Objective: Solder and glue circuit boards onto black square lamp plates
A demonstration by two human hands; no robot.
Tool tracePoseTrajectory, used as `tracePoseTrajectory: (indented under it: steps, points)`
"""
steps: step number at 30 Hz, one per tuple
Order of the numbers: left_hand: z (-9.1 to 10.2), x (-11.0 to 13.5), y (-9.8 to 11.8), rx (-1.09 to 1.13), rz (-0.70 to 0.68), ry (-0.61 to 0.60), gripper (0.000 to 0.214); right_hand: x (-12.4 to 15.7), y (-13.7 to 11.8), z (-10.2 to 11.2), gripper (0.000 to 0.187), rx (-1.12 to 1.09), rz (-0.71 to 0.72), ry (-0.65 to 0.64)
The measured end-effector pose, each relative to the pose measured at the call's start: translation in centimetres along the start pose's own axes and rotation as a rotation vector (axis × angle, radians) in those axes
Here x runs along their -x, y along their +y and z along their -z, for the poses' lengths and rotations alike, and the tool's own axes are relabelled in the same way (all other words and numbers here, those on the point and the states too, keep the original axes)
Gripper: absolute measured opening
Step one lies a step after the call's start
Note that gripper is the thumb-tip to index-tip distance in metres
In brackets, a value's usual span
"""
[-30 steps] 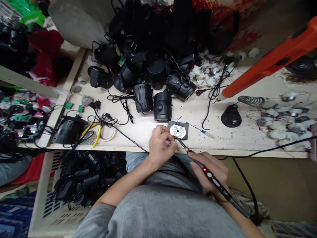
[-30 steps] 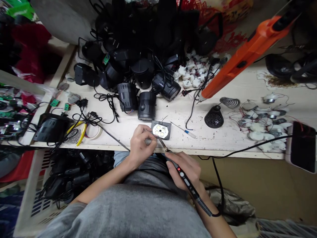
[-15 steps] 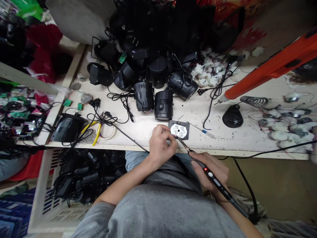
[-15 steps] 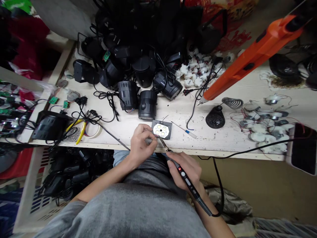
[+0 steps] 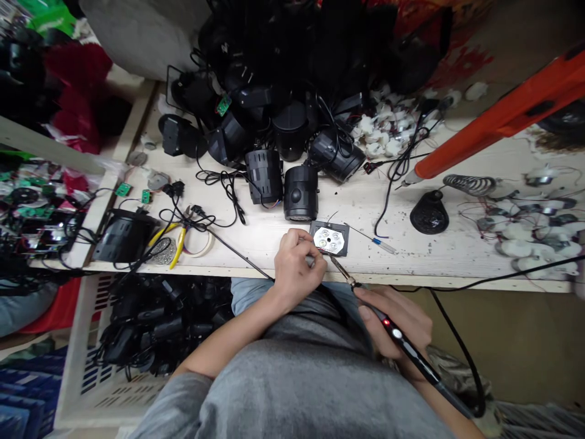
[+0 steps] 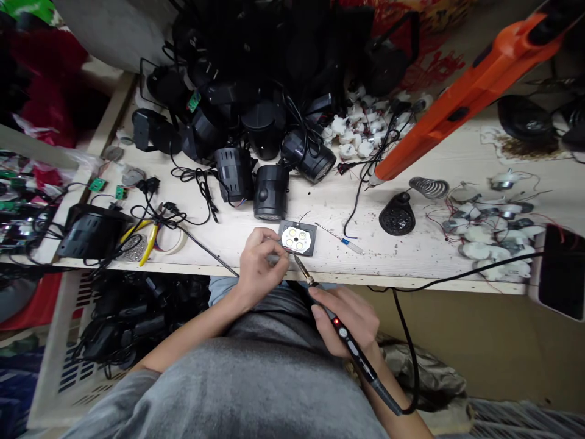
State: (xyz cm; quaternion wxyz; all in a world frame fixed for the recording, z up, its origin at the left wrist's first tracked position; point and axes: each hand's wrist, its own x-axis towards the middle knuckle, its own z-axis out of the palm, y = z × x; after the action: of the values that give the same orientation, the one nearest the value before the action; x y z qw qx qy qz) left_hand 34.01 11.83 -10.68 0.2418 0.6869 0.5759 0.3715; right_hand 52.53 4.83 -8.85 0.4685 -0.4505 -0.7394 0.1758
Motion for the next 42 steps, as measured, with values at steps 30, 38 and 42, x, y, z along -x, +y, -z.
tracePoseTrajectory:
  steps: [30, 38, 42]
  points:
    - [-0.4, 0.3, 0.0, 0.017, -0.056, 0.057, 0.013, 0.0, 0.2, -0.2, 0.031, 0.026, 0.001, 0.030]
    - [-0.3, 0.2, -0.3, 0.027, -0.076, 0.043, 0.013, 0.0, 0.4, -0.4, 0.028, 0.030, -0.003, 0.019]
    - [-0.3, 0.2, -0.3, 0.040, -0.104, 0.047, 0.013, 0.0, 0.4, -0.4, 0.027, 0.034, -0.018, 0.008]
